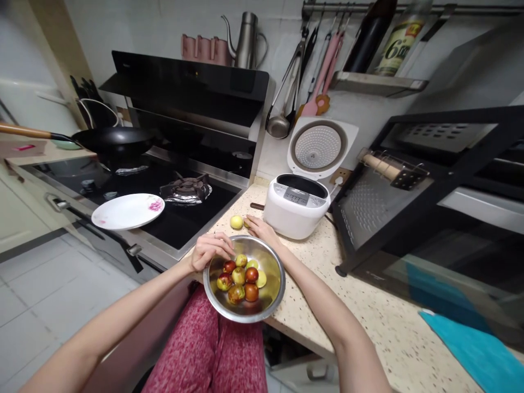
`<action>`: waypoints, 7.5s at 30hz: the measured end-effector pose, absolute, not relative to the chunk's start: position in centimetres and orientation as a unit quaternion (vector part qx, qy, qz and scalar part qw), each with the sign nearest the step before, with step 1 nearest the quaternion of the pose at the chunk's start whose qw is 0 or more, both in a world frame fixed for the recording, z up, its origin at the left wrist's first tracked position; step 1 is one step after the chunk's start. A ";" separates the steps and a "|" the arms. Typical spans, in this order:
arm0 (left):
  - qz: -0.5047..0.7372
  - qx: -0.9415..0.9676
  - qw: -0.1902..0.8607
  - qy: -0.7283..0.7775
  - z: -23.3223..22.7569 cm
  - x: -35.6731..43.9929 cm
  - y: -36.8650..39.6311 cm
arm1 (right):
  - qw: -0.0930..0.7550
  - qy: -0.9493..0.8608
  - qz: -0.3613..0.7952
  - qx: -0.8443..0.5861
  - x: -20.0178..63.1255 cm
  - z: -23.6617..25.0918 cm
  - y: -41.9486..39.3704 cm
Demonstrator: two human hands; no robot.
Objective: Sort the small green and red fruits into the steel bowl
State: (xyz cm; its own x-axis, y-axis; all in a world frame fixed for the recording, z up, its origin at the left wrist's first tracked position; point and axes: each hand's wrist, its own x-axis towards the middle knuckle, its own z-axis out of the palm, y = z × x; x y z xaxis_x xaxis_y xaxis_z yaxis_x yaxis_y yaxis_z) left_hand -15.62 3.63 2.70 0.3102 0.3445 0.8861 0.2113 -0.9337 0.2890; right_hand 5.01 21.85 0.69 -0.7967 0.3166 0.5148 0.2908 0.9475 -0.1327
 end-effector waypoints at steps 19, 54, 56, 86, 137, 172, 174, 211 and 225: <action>0.557 0.806 0.067 0.190 2.6 -15.9 3.5 | 0.476 -0.856 0.057 -0.192 11.1 5.4 14.9; 0.501 0.727 0.016 0.469 1.5 -16.4 7.0 | 0.267 -0.952 0.134 -0.069 11.1 6.2 10.8; 0.426 0.770 0.016 0.476 1.1 -16.6 7.8 | 0.265 -0.952 0.134 -0.067 11.0 6.2 10.8; 0.672 0.637 0.114 0.361 2.3 -16.1 4.7 | 0.280 -0.951 0.110 -0.075 11.2 6.5 10.4; 0.456 0.809 0.219 0.299 4.0 -16.3 3.1 | 0.260 -0.953 0.133 -0.087 12.9 9.8 8.5; 0.393 0.815 0.223 0.363 3.1 -15.4 4.2 | 0.312 -0.933 0.173 -0.054 13.9 10.6 10.5; 0.392 0.816 0.231 0.357 3.1 -15.2 4.4 | 0.325 -0.926 0.185 -0.047 13.8 10.8 10.6; 0.439 0.732 0.243 0.461 2.9 -14.5 4.2 | 0.129 -0.947 0.286 -0.060 9.6 18.5 16.1; 0.430 0.735 0.223 0.475 2.4 -14.8 4.3 | 0.153 -0.933 0.277 -0.171 10.5 19.8 16.0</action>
State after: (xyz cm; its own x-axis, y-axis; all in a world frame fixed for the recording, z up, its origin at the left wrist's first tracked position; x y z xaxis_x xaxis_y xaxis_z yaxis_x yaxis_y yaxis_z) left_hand -14.76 4.32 2.36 0.1791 0.8898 0.4197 0.5075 -0.4490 0.7354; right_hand 10.49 15.99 19.78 -0.8945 0.4040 0.1916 0.2339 0.7879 -0.5696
